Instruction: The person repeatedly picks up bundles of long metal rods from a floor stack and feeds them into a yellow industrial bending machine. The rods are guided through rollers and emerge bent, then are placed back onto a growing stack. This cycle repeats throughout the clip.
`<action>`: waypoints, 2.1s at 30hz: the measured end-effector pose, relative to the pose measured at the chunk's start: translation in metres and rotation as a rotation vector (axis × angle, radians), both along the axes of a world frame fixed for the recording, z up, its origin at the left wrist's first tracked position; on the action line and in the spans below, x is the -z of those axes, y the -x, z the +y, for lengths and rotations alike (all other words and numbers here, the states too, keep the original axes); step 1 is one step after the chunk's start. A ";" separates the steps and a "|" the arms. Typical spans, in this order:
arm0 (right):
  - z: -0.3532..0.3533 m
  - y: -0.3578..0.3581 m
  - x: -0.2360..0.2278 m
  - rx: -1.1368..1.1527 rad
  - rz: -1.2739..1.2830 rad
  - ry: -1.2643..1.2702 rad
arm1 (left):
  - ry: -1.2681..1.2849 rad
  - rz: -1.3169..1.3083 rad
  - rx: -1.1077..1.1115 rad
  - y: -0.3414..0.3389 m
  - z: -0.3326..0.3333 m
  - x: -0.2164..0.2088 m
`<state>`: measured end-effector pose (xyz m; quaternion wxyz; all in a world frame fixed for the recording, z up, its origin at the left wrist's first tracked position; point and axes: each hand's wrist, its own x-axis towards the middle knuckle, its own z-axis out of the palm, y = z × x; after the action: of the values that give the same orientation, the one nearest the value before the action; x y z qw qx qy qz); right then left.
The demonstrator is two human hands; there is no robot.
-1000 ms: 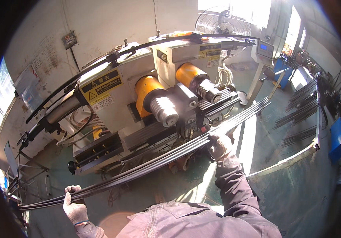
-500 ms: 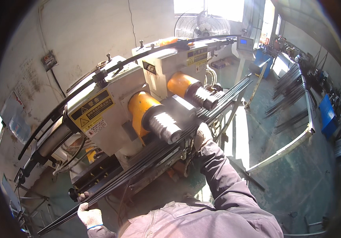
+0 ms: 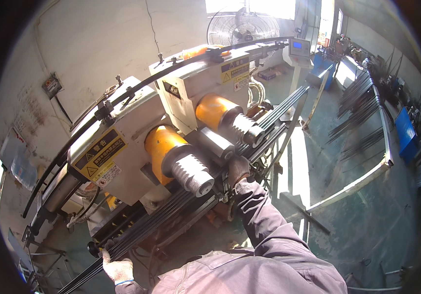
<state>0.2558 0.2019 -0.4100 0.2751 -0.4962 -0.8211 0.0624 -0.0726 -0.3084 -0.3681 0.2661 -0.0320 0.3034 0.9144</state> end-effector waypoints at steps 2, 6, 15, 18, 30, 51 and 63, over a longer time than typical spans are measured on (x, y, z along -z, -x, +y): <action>0.004 0.003 0.007 0.018 0.014 -0.114 | 0.138 0.045 -0.104 0.014 -0.024 0.008; 0.009 0.017 0.024 0.128 -0.101 -0.136 | -0.038 -0.109 0.227 0.032 -0.054 0.024; -0.012 0.031 0.004 0.188 1.420 0.661 | 0.169 -0.026 0.158 -0.051 0.060 0.008; -0.019 0.023 -0.022 0.171 1.526 0.831 | 0.041 0.070 0.132 -0.040 0.047 0.004; -0.051 -0.009 -0.026 0.045 1.180 0.648 | 0.321 -0.068 -0.097 -0.045 0.072 0.001; -0.190 -0.174 0.202 0.181 0.722 0.932 | 0.113 -0.142 -0.335 0.074 -0.152 -0.010; -0.245 -0.240 0.291 0.115 0.697 2.113 | 0.239 0.124 -0.398 0.221 -0.365 0.009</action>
<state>0.4957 -0.0427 -0.7008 -0.0676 -0.4735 -0.2088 0.8530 -0.2936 -0.6733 -0.3767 0.0558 -0.0665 0.4129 0.9066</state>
